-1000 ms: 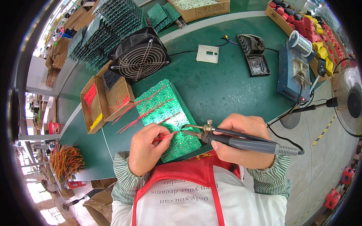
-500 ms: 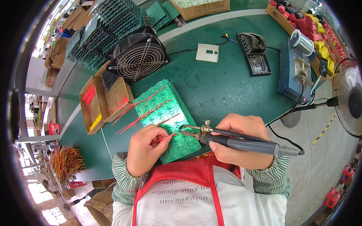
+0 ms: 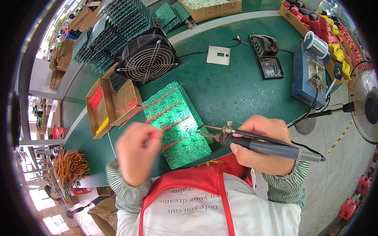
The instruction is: The person picks up a circuit board, places it on the table, and solders red and yellow wires onto it using a soldering iron before taking black wires from a box.
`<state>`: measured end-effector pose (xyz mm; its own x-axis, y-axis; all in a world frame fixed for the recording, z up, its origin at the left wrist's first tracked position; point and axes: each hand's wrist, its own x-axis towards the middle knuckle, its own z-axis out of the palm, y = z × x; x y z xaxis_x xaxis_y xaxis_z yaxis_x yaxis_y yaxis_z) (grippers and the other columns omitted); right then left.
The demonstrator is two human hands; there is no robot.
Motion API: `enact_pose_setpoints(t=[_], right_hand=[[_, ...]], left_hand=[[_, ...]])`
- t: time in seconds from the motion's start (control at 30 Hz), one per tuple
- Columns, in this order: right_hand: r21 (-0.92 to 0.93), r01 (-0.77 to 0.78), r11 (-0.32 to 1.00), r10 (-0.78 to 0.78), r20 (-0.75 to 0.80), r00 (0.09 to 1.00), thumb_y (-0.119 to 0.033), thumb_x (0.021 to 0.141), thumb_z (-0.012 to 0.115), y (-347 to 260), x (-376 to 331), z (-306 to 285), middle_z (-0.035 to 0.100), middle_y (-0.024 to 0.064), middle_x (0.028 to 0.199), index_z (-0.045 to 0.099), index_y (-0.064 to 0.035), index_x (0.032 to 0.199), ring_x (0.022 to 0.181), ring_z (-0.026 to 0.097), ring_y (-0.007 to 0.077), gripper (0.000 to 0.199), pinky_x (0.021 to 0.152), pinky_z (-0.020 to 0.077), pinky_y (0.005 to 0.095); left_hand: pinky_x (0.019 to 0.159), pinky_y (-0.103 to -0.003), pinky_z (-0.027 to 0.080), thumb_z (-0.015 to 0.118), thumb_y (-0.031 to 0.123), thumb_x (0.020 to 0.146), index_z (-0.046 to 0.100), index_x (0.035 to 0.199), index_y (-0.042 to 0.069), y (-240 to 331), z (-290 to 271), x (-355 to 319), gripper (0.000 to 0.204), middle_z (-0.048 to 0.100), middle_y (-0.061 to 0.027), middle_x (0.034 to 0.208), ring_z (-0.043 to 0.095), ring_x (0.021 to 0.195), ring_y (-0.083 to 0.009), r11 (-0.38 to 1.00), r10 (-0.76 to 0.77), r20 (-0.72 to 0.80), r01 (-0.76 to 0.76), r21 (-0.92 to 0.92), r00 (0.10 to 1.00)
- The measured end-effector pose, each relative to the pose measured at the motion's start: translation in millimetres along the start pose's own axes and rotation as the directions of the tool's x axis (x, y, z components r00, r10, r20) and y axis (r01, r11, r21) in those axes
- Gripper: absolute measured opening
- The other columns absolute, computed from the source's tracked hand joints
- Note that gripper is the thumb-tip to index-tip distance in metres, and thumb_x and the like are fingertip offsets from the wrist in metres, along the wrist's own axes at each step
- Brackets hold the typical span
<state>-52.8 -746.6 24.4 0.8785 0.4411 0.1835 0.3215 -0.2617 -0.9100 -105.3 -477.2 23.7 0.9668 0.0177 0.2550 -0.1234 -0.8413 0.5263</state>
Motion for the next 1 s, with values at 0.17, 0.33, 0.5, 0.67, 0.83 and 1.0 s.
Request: enact_pose_setpoints(t=[0.17,0.33,0.5,0.67,0.83,1.0], right_hand=[[-0.002,-0.016,1.0,0.016,-0.011,1.0,-0.008,0.067,0.071,0.5,-1.5,-4.2,0.061,0.0039,0.063,0.059,-0.001,0.076,0.051,0.056,0.0079,0.017,0.048,0.0425,0.0212],[0.028,-0.035,0.999,0.036,-0.02,0.999,-0.008,0.067,0.072,3.7,-2.1,-3.0,0.06,0.0034,0.062,0.059,-0.0003,0.076,0.051,0.055,0.0075,0.018,0.048,0.0422,0.0216],[0.049,-0.072,0.996,0.071,0.011,0.997,-0.007,0.066,0.071,6.6,-0.3,-2.9,0.059,0.0034,0.061,0.059,-0.0002,0.076,0.05,0.054,0.0076,0.018,0.047,0.0414,0.0218],[0.01,-0.039,0.999,0.039,-0.005,0.999,-0.007,0.066,0.072,5.5,0.2,-3.0,0.059,0.0033,0.06,0.058,-0.0005,0.076,0.049,0.054,0.0075,0.018,0.047,0.0409,0.0217],[-0.003,0.008,1.0,-0.008,-0.03,1.0,-0.008,0.066,0.072,2.3,-0.3,-5.5,0.059,0.0031,0.06,0.059,-0.0015,0.076,0.049,0.055,0.0078,0.018,0.047,0.0411,0.0215],[-0.036,0.051,0.998,-0.052,-0.016,0.999,-0.007,0.065,0.072,1.2,-5.1,-3.9,0.059,0.0032,0.059,0.058,-0.002,0.075,0.047,0.055,0.0087,0.018,0.046,0.0415,0.0218]], left_hand=[[0.049,-0.028,0.04,0.069,0.005,0.075,0.063,0.08,0.002,4.2,36.9,1.4,0.008,0.057,-0.0072,0.071,0.051,0.055,-0.0174,0.97,0.076,0.174,-0.033,-0.239,0.982],[0.05,-0.028,0.041,0.07,0.007,0.076,0.063,0.078,0.002,3.5,43.7,3.7,0.009,0.057,-0.0071,0.07,0.052,0.054,-0.0165,0.974,0.03,0.225,0.022,-0.227,0.974],[0.05,-0.028,0.041,0.07,0.007,0.076,0.063,0.078,0.001,4.1,44.2,5.3,0.009,0.057,-0.0071,0.069,0.051,0.054,-0.0165,0.974,0.033,0.23,0.02,-0.225,0.973],[0.049,-0.028,0.041,0.069,0.006,0.076,0.063,0.078,0.001,2.9,44.3,5.9,0.009,0.057,-0.0071,0.069,0.052,0.054,-0.0167,0.97,0.033,0.233,0.025,-0.241,0.972],[0.053,-0.028,0.044,0.069,0.005,0.076,0.063,0.078,0.001,3.8,42.6,4.2,0.007,0.058,-0.0077,0.072,0.056,0.06,-0.0185,0.968,0.011,0.252,0.053,-0.245,0.968],[0.059,-0.036,0.048,0.066,0.006,0.077,0.063,0.083,0.007,-8.8,13.0,1.9,0.007,0.059,-0.0093,0.079,0.06,0.069,-0.0264,0.995,0.087,-0.01,-0.087,0.051,0.996]])
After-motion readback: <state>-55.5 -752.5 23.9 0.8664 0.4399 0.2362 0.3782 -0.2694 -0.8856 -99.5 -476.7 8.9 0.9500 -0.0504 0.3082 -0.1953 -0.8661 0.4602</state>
